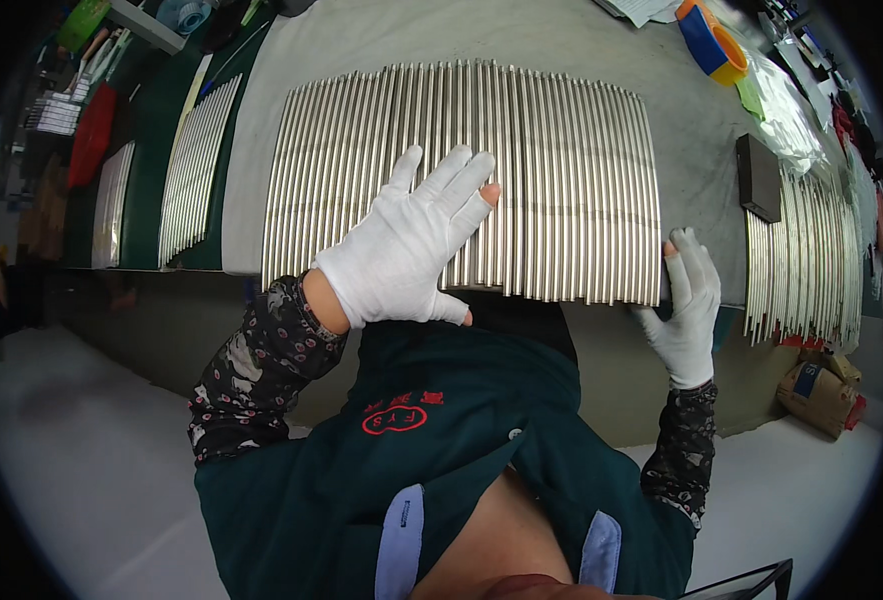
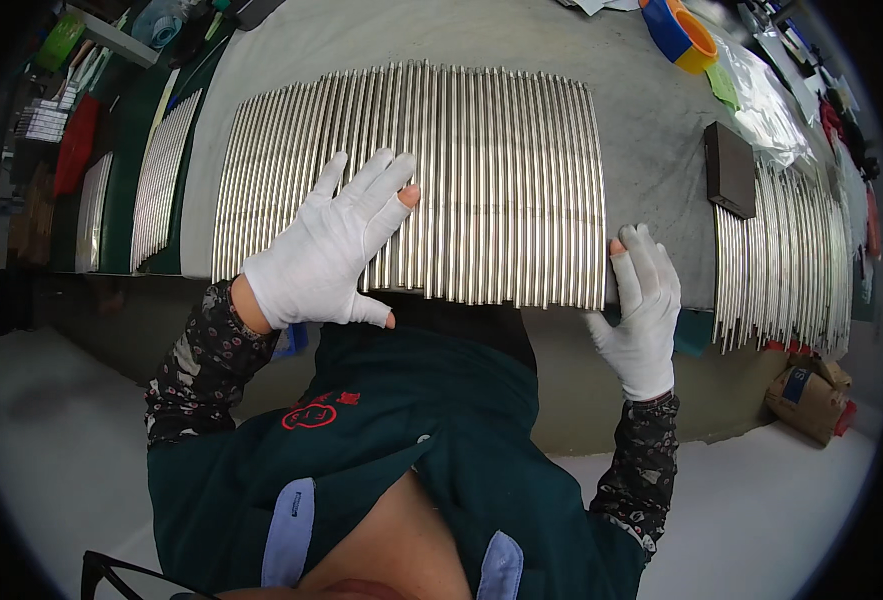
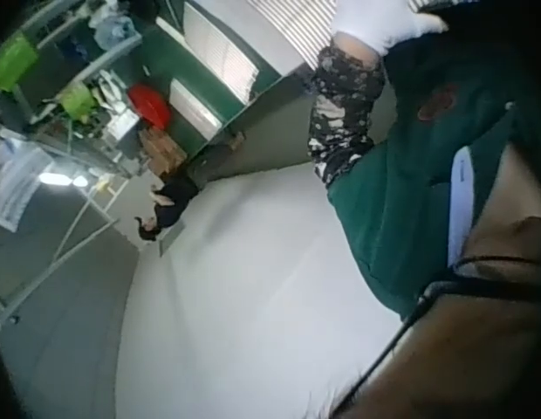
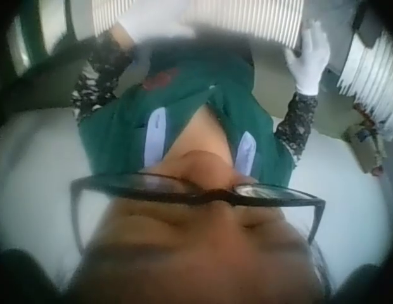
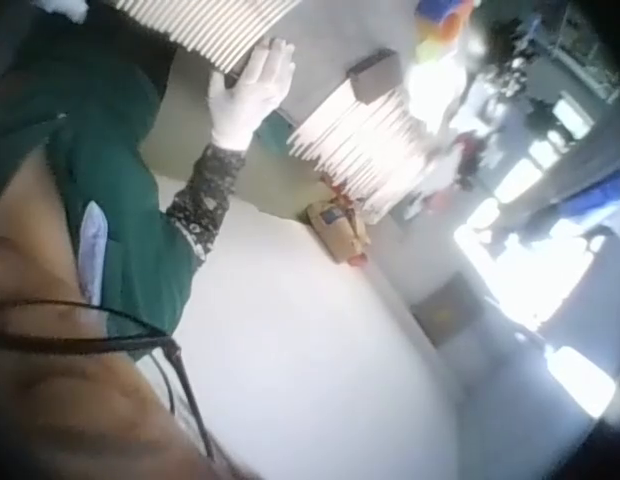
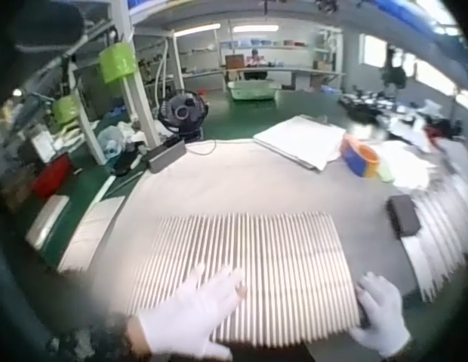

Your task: Using a sanding block to smooth and polish a batch of thin metal rods on a workshop table.

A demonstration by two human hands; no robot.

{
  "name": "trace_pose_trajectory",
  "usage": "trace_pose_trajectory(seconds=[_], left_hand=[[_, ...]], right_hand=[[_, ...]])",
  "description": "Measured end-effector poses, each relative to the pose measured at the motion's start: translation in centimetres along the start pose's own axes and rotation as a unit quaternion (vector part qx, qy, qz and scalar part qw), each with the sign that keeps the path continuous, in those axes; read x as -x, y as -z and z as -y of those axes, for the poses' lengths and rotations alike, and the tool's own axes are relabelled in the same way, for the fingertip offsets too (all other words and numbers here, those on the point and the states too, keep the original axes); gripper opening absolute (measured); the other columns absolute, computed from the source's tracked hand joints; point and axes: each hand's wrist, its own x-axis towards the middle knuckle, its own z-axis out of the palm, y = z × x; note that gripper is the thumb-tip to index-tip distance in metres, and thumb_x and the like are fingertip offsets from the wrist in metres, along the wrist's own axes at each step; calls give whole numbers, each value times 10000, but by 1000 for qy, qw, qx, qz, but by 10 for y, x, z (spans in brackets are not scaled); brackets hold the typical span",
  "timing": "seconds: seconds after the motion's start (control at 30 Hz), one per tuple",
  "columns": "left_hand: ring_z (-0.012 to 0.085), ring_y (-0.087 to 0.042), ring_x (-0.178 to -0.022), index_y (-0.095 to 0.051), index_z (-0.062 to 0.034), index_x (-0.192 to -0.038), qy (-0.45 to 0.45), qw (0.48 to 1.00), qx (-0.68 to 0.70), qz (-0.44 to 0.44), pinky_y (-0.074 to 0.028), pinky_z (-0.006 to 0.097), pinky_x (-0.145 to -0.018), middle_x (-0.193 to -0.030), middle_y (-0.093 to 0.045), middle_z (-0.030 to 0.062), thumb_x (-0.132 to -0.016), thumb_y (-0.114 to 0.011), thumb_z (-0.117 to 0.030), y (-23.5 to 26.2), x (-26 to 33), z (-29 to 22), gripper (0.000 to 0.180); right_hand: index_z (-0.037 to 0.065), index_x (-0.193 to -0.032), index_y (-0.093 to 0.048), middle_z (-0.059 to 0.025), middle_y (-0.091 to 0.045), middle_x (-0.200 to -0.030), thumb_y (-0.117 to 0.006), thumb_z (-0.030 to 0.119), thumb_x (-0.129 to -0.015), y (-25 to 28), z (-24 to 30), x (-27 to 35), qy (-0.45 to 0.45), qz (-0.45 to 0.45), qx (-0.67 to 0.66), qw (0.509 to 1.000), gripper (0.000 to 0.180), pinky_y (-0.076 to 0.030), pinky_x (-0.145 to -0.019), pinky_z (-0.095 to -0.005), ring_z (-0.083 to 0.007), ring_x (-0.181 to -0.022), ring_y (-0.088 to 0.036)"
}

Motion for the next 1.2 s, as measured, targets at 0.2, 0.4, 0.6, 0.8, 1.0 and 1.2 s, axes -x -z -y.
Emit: trace_pose_trajectory(seconds=[0.2, 0.4, 0.6, 0.8, 1.0, 1.2], left_hand=[[431, -186, -1426, -132, -57, -1519, -25, 1000, 9, 6, -150, 616, -1124, -1546, -176, 246, -585, -758, -646, -2, -5, -3, 1269], [462, -160, -1424, -89, -134, -1539, -38, 997, 32, -51, -122, 608, -1130, -1558, -133, 251, -658, -597, -789, 10, 25, 29, 1210], [412, -184, -1433, -131, -160, -1538, 49, 998, -25, -44, -118, 565, -1147, -1567, -163, 202, -939, -253, -658, -2, 52, 71, 788], [410, -217, -1422, -137, -155, -1536, 40, 994, -83, -63, -129, 572, -1142, -1558, -189, 204, -947, -254, -643, -13, 43, 64, 774], [407, -221, -1421, -135, -145, -1535, 0, 995, -69, -76, -170, 588, -1129, -1562, -178, 204, -919, -237, -692, -16, 27, 55, 831], [393, -227, -1421, -225, -150, -1510, 43, 983, -21, -179, -187, 567, -1136, -1543, -231, 193, -893, -222, -730, 3, 60, 85, 847]], right_hand=[[76, -1361, -404, -134, -451, -1384, -798, 51, -590, -2, 1, -1, 2, -4, 7, 1000, 866, -355, -1072, -480, -350, -1289, -437], [80, -1371, -407, -132, -445, -1391, -786, 52, -599, -3, -2, 3, 8, -4, 11, 1000, 860, -352, -1078, -479, -351, -1294, -432], [81, -1389, -396, -150, -440, -1391, -723, 49, -651, -3, -3, 4, 1, 3, 23, 1000, 808, -330, -1092, -498, -365, -1304, -419], [86, -1396, -387, -144, -433, -1404, -725, 45, -662, -7, -3, 3, 14, -9, 12, 1000, 809, -320, -1103, -494, -360, -1319, -403], [90, -1411, -384, -129, -422, -1417, -712, 40, -693, -3, -2, 4, 6, -1, 9, 1000, 791, -303, -1112, -496, -355, -1341, -379], [84, -1414, -391, -132, -417, -1426, -633, 29, -732, -3, -3, 6, 11, 3, 4, 1000, 726, -289, -1118, -493, -355, -1351, -368]])
